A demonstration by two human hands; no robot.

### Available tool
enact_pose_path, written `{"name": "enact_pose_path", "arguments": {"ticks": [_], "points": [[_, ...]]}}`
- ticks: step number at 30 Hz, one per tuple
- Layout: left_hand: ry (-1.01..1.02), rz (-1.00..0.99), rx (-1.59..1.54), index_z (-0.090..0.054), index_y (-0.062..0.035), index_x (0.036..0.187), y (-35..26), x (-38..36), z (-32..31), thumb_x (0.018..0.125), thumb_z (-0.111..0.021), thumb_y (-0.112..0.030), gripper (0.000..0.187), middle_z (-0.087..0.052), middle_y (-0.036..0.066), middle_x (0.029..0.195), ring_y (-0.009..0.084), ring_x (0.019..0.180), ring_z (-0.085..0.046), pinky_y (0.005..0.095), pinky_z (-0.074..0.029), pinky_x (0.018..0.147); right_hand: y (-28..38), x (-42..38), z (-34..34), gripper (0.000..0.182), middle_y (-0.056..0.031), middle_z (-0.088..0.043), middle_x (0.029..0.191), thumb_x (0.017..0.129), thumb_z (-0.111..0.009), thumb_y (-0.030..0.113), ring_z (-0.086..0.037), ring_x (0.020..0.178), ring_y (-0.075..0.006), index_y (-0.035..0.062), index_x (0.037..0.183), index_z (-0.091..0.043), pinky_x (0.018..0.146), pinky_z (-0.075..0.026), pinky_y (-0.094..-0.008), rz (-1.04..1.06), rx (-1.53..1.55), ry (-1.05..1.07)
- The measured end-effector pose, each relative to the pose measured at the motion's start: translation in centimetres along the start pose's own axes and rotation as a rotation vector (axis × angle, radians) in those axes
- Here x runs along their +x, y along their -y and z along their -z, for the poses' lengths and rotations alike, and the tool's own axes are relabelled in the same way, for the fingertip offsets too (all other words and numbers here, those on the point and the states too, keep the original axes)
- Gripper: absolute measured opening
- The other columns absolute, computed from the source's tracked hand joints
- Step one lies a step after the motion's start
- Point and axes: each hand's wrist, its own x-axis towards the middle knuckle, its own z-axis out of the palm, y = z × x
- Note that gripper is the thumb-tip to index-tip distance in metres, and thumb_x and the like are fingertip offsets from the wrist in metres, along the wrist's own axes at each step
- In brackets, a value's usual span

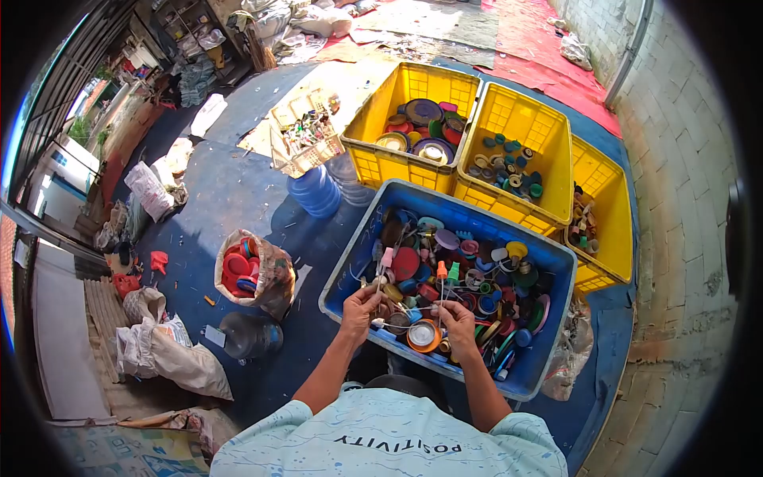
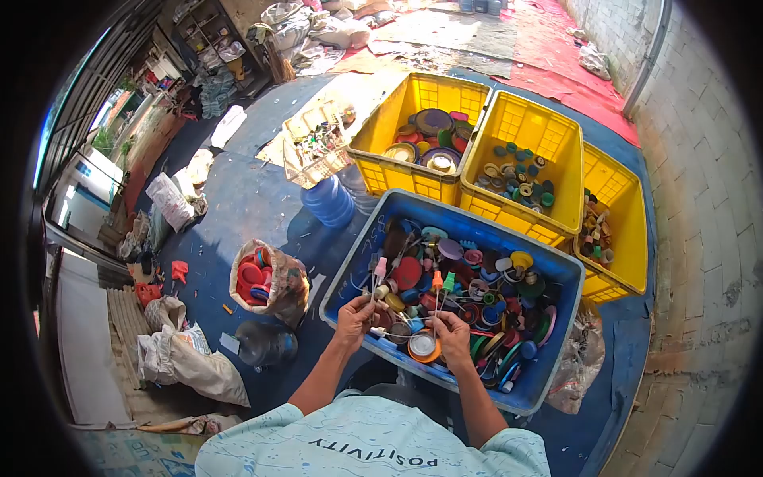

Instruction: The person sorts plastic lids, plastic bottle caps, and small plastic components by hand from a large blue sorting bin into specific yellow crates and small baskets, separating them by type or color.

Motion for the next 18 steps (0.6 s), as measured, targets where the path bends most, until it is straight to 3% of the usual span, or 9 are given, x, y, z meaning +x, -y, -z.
{"name": "enact_pose_path", "arguments": {"ticks": [8,9,11,16,18], "points": [[-0.081,0.026,-0.157,-0.063,-0.0005,0.105,-4.3,-4.1,5.4,0.092,-0.06,-0.009,0.016,-0.065,0.005,0.085,0.0106,0.064,-0.061,0.0248,-0.053,0.061,-1.1,1.1,-7.6,0.015,-0.0009,-0.062,0.079,0.093,-0.058,0.008,-0.053,0.066,-0.0062,-0.001,0.101,-0.066,0.061,-0.044,-0.0202,0.092,-0.147,0.07],[-0.071,-0.007,-0.189,-0.063,-0.0005,0.104,-5.1,-4.2,6.6,0.092,-0.06,-0.009,0.016,-0.064,0.005,0.084,0.0103,0.064,-0.06,0.0242,-0.052,0.06,-1.7,1.1,-9.0,0.015,0.0012,-0.062,0.079,0.091,-0.062,0.011,-0.054,0.066,-0.005,0.0005,0.101,-0.067,0.06,-0.043,-0.0199,0.107,-0.157,0.072],[-0.053,-0.07,-0.249,-0.063,-0.0003,0.103,-6.5,-4.5,9.6,0.091,-0.061,-0.009,0.015,-0.062,0.004,0.082,0.0098,0.062,-0.057,0.0232,-0.05,0.058,-1.6,0.3,-13.1,0.015,0.0007,-0.062,0.08,0.091,-0.061,0.01,-0.054,0.065,-0.0051,0.0002,0.1,-0.067,0.06,-0.043,-0.0192,0.071,-0.189,0.084],[-0.155,-0.117,-0.323,-0.062,-0.0031,0.099,-10.5,-4.9,19.7,0.093,-0.059,-0.009,0.009,-0.053,0.0,0.079,0.0042,0.057,-0.039,0.0192,-0.033,0.05,-6.7,1.6,-23.8,0.014,-0.0004,-0.062,0.079,0.091,-0.061,0.01,-0.055,0.065,-0.0055,-0.0007,0.1,-0.066,0.058,-0.043,-0.0191,0.057,-0.194,0.153],[-0.162,-0.122,-0.318,-0.062,-0.0035,0.099,-12.7,-5.1,24.4,0.093,-0.059,-0.008,0.008,-0.053,0.0,0.08,0.0042,0.057,-0.04,0.0196,-0.034,0.051,-9.1,2.2,-28.5,0.014,-0.0009,-0.061,0.077,0.091,-0.061,0.01,-0.056,0.064,-0.0068,-0.0008,0.1,-0.066,0.058,-0.043,-0.0199,0.06,-0.226,0.179]]}}
